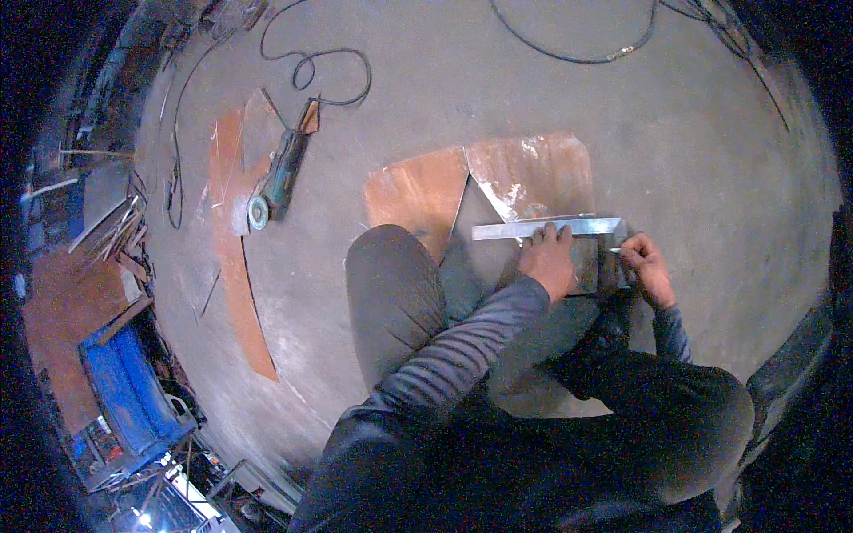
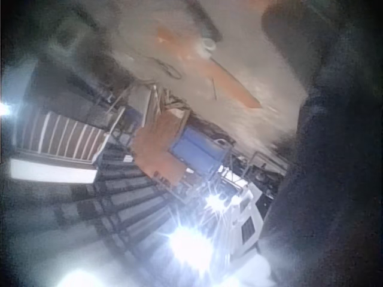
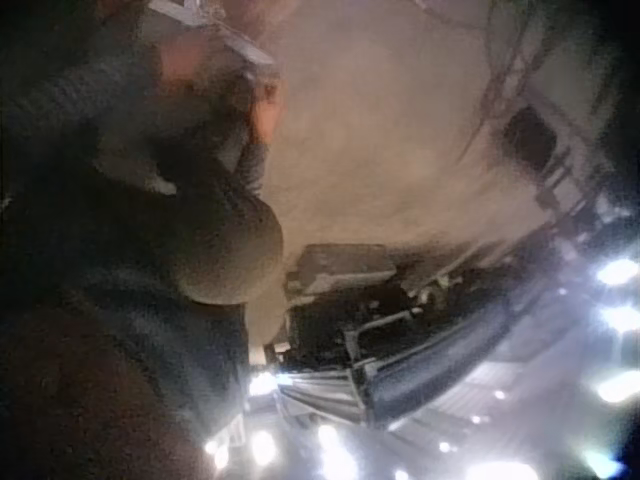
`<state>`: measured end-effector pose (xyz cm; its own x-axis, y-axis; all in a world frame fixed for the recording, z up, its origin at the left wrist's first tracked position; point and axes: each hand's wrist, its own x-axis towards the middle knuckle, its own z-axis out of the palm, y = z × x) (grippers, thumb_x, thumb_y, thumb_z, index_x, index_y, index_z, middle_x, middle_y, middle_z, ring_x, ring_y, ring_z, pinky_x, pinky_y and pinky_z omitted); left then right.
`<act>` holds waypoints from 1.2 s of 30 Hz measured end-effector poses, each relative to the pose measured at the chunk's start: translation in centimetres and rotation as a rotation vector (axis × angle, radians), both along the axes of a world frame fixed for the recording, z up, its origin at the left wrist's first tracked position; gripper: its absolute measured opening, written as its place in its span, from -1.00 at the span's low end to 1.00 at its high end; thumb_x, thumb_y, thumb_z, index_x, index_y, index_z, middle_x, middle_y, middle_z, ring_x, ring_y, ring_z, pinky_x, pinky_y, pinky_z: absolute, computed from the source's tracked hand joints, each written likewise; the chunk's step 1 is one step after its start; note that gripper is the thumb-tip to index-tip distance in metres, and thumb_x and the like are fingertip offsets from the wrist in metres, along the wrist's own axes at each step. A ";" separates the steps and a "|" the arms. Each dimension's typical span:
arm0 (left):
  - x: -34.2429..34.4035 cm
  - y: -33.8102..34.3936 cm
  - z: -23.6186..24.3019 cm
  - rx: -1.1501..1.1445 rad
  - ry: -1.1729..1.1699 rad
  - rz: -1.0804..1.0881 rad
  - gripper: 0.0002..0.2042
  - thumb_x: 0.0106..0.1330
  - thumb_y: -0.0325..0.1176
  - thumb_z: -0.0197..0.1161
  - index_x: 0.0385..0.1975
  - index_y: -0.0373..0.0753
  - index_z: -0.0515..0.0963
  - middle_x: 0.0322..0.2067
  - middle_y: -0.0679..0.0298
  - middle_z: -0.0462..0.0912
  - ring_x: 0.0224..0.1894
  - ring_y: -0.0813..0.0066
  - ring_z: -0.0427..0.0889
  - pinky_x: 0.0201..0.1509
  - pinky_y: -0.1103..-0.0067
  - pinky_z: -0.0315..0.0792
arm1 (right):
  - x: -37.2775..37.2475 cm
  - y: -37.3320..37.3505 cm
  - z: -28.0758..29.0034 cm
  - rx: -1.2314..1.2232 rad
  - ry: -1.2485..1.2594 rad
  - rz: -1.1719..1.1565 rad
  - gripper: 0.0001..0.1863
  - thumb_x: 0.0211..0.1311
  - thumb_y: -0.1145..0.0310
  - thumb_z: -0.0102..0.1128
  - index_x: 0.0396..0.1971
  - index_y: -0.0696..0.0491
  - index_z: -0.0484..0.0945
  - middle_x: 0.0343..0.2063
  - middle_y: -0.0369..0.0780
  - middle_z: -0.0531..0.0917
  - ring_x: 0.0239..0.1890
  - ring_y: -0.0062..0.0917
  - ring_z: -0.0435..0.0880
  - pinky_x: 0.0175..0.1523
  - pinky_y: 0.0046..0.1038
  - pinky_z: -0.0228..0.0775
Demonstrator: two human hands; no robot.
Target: The person sits on the floor and uses a tape measure and a metal square to measure and mark lines on two copper-colored metal pieces. They use a marker to draw lines along the edges of the square and the tape measure.
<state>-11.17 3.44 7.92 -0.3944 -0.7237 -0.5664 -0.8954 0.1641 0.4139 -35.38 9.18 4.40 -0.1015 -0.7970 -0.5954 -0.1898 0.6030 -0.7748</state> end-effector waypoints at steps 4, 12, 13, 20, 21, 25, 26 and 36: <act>3.0 -3.9 3.5 -0.124 0.257 0.142 -0.42 0.26 -0.23 0.29 0.29 -0.31 0.43 0.15 -0.10 0.57 0.16 -0.16 0.59 0.26 0.24 0.49 | -3.4 2.9 1.4 -0.076 0.098 -0.189 -0.96 0.33 0.46 0.21 -0.29 0.05 0.52 -0.37 -0.43 0.50 -0.29 -0.74 0.40 -0.15 -0.62 0.27; 19.5 -12.9 8.5 -0.441 0.360 0.676 -0.65 0.38 -0.29 0.24 0.09 -0.31 0.59 0.04 -0.01 0.69 0.10 0.18 0.67 0.22 0.40 0.50 | -8.8 4.0 9.1 -0.244 0.272 -0.320 -0.88 0.42 0.31 0.19 -0.26 0.03 0.54 -0.38 -0.41 0.50 -0.33 -0.72 0.35 -0.18 -0.61 0.22; 21.6 -12.4 7.0 -0.396 0.255 0.691 -0.62 0.35 -0.26 0.27 0.10 -0.30 0.58 0.05 -0.03 0.68 0.13 0.13 0.65 0.24 0.37 0.49 | -8.3 3.3 12.1 -0.174 0.337 -0.308 -0.89 0.42 0.32 0.18 -0.27 0.03 0.53 -0.38 -0.42 0.49 -0.33 -0.72 0.35 -0.18 -0.62 0.21; 29.2 -10.8 -1.1 -0.477 -0.126 0.404 -0.40 0.18 -0.18 0.42 0.22 -0.22 0.45 0.26 -0.05 0.40 0.30 -0.06 0.41 0.34 0.18 0.36 | -11.6 4.0 24.3 -0.305 0.513 -0.275 -0.93 0.45 0.36 0.14 -0.24 0.01 0.55 -0.41 -0.42 0.47 -0.36 -0.76 0.35 -0.26 -0.63 0.22; 26.3 -12.5 -2.4 -0.483 -0.112 0.350 -0.32 0.15 -0.13 0.45 0.27 -0.20 0.40 0.32 -0.06 0.34 0.37 -0.08 0.33 0.38 0.10 0.30 | -12.9 5.6 28.6 -0.314 0.807 -0.093 -0.90 0.43 0.37 0.14 -0.14 0.02 0.55 -0.29 -0.35 0.51 -0.23 -0.66 0.41 -0.14 -0.57 0.28; 19.3 -14.9 -2.7 -0.354 -0.266 0.097 -0.05 0.11 0.07 0.47 0.47 -0.15 0.13 0.47 -0.10 0.10 0.49 -0.22 0.13 0.44 -0.20 0.10 | -15.3 11.1 36.6 -0.435 1.752 0.532 -0.55 0.38 0.43 0.12 0.26 0.00 0.50 0.21 -0.11 0.53 0.32 -0.30 0.40 0.37 -0.31 0.31; 18.9 -14.9 -2.7 -0.309 -0.284 0.111 0.01 0.08 0.09 0.49 0.49 -0.14 0.08 0.48 -0.10 0.08 0.51 -0.22 0.07 0.45 -0.21 0.06 | -14.3 12.3 37.9 -0.301 1.742 0.493 -0.51 0.38 0.45 0.10 0.31 -0.02 0.47 0.29 -0.08 0.48 0.41 -0.27 0.31 0.45 -0.28 0.21; 12.9 -15.4 -3.3 -0.091 -0.397 0.205 0.27 -0.09 0.11 0.61 0.56 -0.11 -0.15 0.52 -0.03 0.00 0.57 -0.26 -0.17 0.41 -0.39 -0.06 | -2.6 14.6 39.6 -0.274 0.908 -0.267 -0.50 0.44 0.46 0.15 0.35 0.11 0.40 0.28 -0.11 0.50 0.31 -0.36 0.45 0.43 -0.37 0.23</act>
<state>1.74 -11.96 4.61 -0.0025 -0.8179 -0.5754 -0.9996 -0.0137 0.0239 -37.96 23.75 44.00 -0.6255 -0.7802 -0.0009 -0.6655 0.5341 -0.5214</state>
